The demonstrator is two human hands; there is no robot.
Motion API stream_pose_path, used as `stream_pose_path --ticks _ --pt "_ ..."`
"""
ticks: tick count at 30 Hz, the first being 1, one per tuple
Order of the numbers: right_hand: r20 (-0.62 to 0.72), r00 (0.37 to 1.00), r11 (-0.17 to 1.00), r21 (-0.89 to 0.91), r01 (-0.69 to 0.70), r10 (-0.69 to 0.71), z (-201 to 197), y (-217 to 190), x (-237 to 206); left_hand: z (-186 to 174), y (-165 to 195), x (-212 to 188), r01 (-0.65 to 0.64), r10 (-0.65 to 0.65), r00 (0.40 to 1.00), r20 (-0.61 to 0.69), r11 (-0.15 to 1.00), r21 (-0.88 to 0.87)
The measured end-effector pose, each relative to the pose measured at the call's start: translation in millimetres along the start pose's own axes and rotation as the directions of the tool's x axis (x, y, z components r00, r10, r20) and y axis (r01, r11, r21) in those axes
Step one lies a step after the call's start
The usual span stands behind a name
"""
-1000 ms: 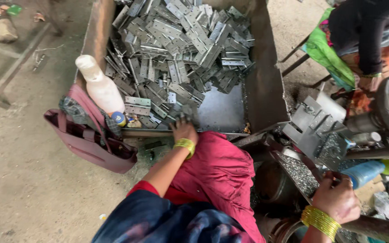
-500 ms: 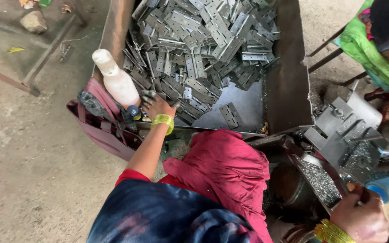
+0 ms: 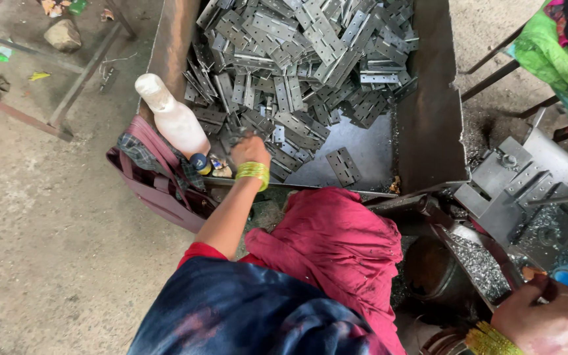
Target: The person operates a manual press machine to process metal hinge-like parts. They pick up parts from a bin, place them into the press, activate the machine, and then remove the processed parts.
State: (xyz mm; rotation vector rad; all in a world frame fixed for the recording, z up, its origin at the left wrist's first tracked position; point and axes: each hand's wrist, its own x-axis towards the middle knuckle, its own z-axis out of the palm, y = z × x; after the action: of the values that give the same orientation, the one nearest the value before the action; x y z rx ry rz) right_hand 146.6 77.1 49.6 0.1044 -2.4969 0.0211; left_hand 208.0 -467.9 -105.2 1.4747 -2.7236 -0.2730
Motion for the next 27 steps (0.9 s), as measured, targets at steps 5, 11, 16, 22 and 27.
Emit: stream_pose_path --ticks 5,11,16,22,27 --pt "-0.033 0.999 1.000 -0.017 -0.022 0.022 8.2 1.9 -1.4 8.5 50.8 -37.3 -0.126 0.112 0.989 -0.094 0.980 -0.155" --pt "-0.100 0.995 1.000 0.005 0.025 -0.024 26.8 13.4 1.7 22.4 87.9 -55.8 -0.207 0.210 0.978 -0.014 0.950 -0.235" --pt "-0.078 0.997 1.000 0.005 0.018 -0.018 31.7 20.1 -1.0 -9.1 48.3 -6.4 -0.190 0.155 0.982 -0.111 0.793 -0.578" --pt "-0.103 0.994 0.999 0.033 0.026 -0.023 24.1 13.7 -0.4 -53.8 -0.8 31.0 -0.158 0.151 0.987 -0.055 0.974 -0.164" --pt "-0.080 0.997 0.997 -0.070 -0.013 0.007 24.0 13.0 -3.0 -44.8 11.9 35.1 -0.041 0.043 0.999 0.011 0.989 -0.141"
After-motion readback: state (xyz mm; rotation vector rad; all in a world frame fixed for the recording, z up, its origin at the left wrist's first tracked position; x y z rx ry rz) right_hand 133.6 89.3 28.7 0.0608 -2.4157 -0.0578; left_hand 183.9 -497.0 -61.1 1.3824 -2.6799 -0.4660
